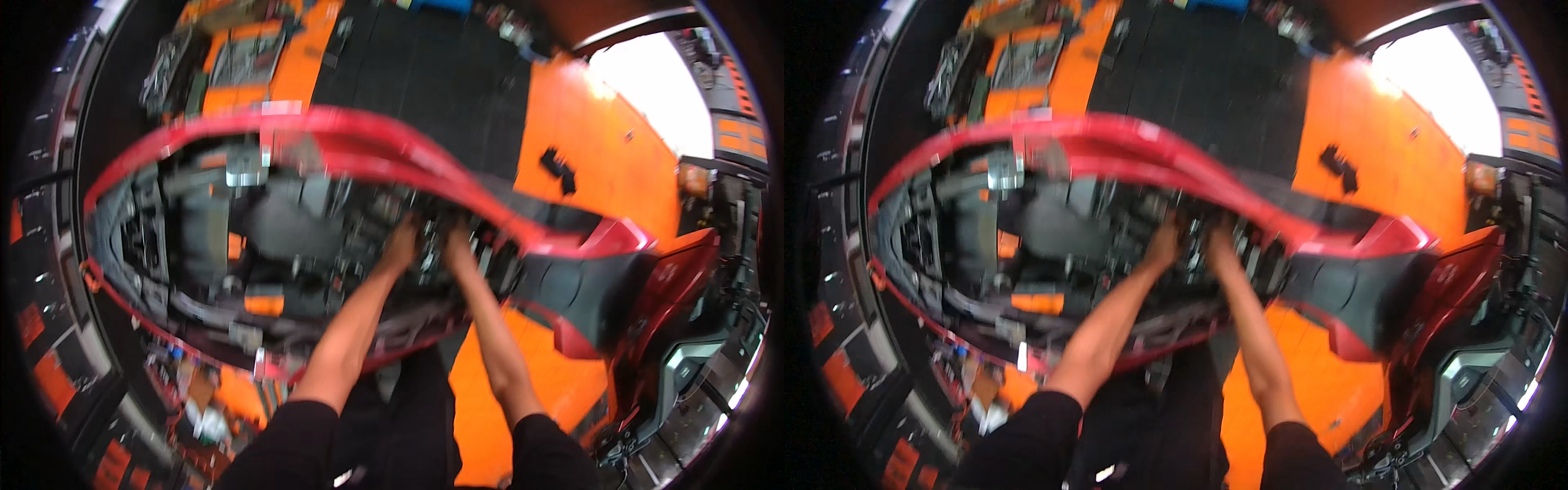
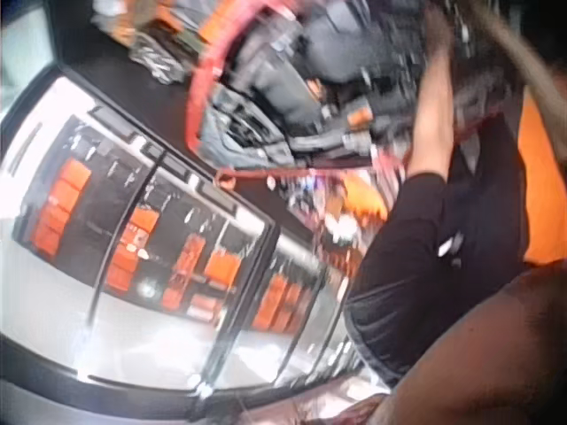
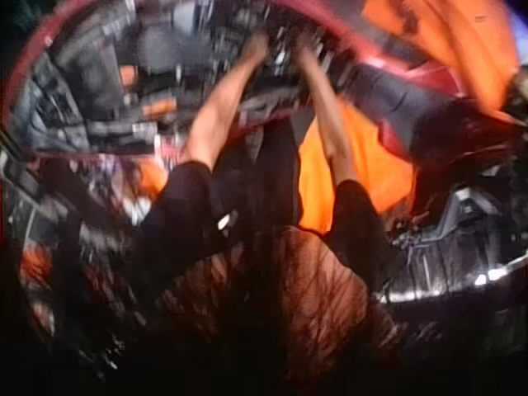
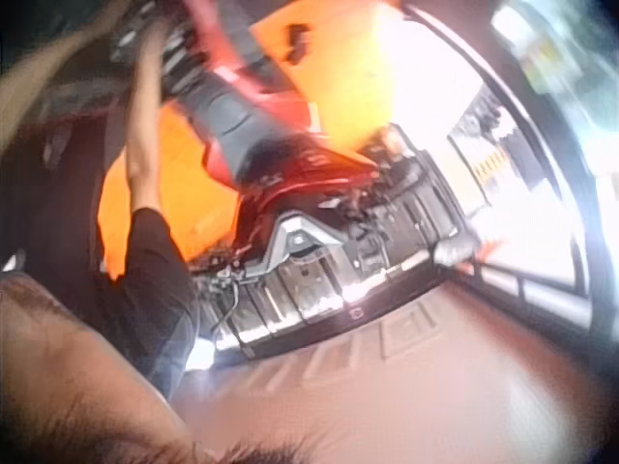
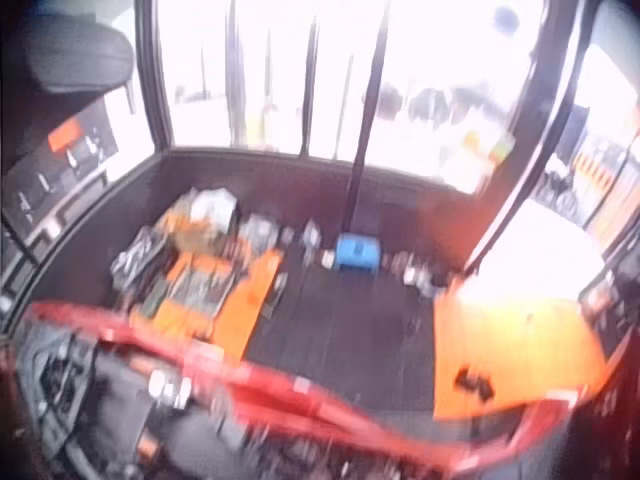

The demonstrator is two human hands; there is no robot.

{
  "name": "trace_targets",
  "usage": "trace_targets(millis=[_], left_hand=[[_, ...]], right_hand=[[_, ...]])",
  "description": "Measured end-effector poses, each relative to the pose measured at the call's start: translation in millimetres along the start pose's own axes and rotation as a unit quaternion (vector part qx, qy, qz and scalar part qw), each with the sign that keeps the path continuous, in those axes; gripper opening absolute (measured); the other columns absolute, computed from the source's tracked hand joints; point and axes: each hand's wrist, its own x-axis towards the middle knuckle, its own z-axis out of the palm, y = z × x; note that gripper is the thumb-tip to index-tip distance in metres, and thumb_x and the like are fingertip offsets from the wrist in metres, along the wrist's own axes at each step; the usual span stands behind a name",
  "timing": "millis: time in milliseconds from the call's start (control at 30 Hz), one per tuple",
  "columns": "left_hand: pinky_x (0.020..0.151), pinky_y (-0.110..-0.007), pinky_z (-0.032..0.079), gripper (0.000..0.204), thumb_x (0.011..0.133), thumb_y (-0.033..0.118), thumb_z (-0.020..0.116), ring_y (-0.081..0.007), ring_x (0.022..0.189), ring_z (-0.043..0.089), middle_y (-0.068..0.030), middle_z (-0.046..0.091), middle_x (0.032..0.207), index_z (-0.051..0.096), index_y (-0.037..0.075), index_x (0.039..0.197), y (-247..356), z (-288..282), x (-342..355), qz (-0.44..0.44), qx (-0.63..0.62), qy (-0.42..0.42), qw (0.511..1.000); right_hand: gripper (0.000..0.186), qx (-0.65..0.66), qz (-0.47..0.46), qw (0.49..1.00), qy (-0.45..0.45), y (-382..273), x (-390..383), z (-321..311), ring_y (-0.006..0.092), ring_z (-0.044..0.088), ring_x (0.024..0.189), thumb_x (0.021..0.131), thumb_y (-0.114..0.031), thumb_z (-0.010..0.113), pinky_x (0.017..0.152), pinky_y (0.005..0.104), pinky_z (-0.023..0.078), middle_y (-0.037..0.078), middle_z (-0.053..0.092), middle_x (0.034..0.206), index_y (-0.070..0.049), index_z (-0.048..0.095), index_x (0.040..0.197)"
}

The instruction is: The person works on the engine of a red motorcycle with the front fairing removed. They use a T-handle wrench to tighten bolts on the engine assembly and manipulate various components and wires within the engine bay.

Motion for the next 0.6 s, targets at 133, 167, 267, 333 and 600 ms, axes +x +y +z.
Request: trace_targets(millis=[133, 167, 267, 333, 600], left_hand=[[0.12, -0.05, 0.036, 0.062, 0.089, 0.03, 0.075, -0.0425, 0.143, 0.042, -0.0204, 0.054, 0.148, 0.057, 0.005, 0.143, -10, 3, 7, -0.018, 0.049, -0.02, 0.998], [0.121, -0.05, 0.035, 0.067, 0.089, 0.036, 0.075, -0.0428, 0.144, 0.041, -0.0202, 0.052, 0.15, 0.056, 0.006, 0.145, -16, 6, 14, -0.045, 0.097, -0.048, 0.993], [0.121, -0.048, 0.036, 0.083, 0.089, 0.056, 0.071, -0.0425, 0.147, 0.039, -0.0224, 0.05, 0.154, 0.053, -0.001, 0.146, 11, 5, 25, -0.055, 0.178, -0.195, 0.963], [0.12, -0.047, 0.038, 0.09, 0.088, 0.065, 0.069, -0.0411, 0.148, 0.041, -0.0232, 0.052, 0.153, 0.054, -0.003, 0.146, 11, -8, 34, -0.053, 0.198, -0.241, 0.949], [0.109, -0.047, 0.048, 0.065, 0.083, 0.057, 0.076, -0.0323, 0.128, 0.063, -0.0146, 0.066, 0.137, 0.066, 0.024, 0.137, -13, -3, 11, -0.039, 0.065, -0.098, 0.992]], right_hand=[[0.023, 0.156, 0.17, 0.97, 0.075, -32, 5, -61, 0.0531, 0.057, 0.114, 0.098, -0.007, 0.059, 0.097, 0.0526, 0.048, 0.035, 0.061, 0.118, 0.008, 0.066, 0.114], [0.024, 0.147, 0.148, 0.975, 0.082, -41, 7, -67, 0.0529, 0.058, 0.11, 0.098, -0.007, 0.059, 0.096, 0.0523, 0.048, 0.035, 0.061, 0.115, 0.008, 0.066, 0.115], [0.023, 0.091, 0.153, 0.98, 0.086, -47, -23, -87, 0.0517, 0.059, 0.107, 0.099, -0.01, 0.062, 0.095, 0.0511, 0.049, 0.034, 0.061, 0.111, 0.007, 0.069, 0.113], [0.022, 0.022, 0.132, 0.986, 0.096, -66, -25, -101, 0.0514, 0.059, 0.109, 0.099, -0.011, 0.063, 0.095, 0.0506, 0.049, 0.033, 0.061, 0.112, 0.007, 0.07, 0.11], [0.025, 0.026, 0.198, 0.979, 0.051, -81, 9, -100, 0.0527, 0.066, 0.091, 0.1, -0.014, 0.066, 0.079, 0.0494, 0.052, 0.033, 0.07, 0.096, 0.011, 0.068, 0.1]])
